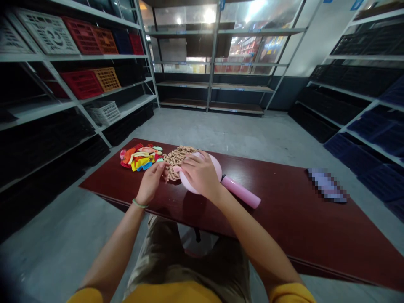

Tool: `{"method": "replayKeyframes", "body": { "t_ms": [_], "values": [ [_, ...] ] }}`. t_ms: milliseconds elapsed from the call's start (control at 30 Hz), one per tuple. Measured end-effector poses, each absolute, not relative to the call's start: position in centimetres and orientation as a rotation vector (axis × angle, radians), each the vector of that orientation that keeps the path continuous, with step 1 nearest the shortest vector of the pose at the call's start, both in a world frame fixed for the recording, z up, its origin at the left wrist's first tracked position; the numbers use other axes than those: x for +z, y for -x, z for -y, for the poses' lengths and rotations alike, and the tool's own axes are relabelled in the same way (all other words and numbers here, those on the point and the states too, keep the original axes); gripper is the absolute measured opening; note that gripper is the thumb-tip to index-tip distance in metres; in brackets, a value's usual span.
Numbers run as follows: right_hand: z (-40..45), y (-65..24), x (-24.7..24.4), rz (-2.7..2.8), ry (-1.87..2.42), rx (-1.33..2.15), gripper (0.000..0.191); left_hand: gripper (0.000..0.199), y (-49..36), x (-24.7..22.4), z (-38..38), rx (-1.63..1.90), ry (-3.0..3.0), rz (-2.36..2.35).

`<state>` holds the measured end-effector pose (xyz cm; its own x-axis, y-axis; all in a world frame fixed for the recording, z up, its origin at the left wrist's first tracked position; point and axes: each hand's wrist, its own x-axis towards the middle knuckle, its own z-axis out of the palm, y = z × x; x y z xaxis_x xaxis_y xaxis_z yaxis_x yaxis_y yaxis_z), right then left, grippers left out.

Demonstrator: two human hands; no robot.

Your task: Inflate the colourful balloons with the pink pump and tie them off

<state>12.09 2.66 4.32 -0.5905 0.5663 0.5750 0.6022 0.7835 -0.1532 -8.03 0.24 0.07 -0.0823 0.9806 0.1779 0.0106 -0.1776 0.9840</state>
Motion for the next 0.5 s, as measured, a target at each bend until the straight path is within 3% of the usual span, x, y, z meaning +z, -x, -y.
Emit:
{"method": "replayKeyframes", "body": {
  "t_ms": [100,233,500],
  "values": [
    [-2.5,-12.4,6.0,2.265,0.905,0.311,0.030,0.033,8.2,1.1,-0.1,1.518,-1.461,-1.173],
    [-1.9,-12.5,6.4,2.223,0.868,0.757,0.033,0.040,7.6,2.4,0.1,1.410,-1.670,-1.146],
    [-1.2,-12.2,5.8,2.340,0.853,0.631,0.033,0.028,6.4,3.5,0.5,1.282,-1.641,-1.218]
  ]
}}
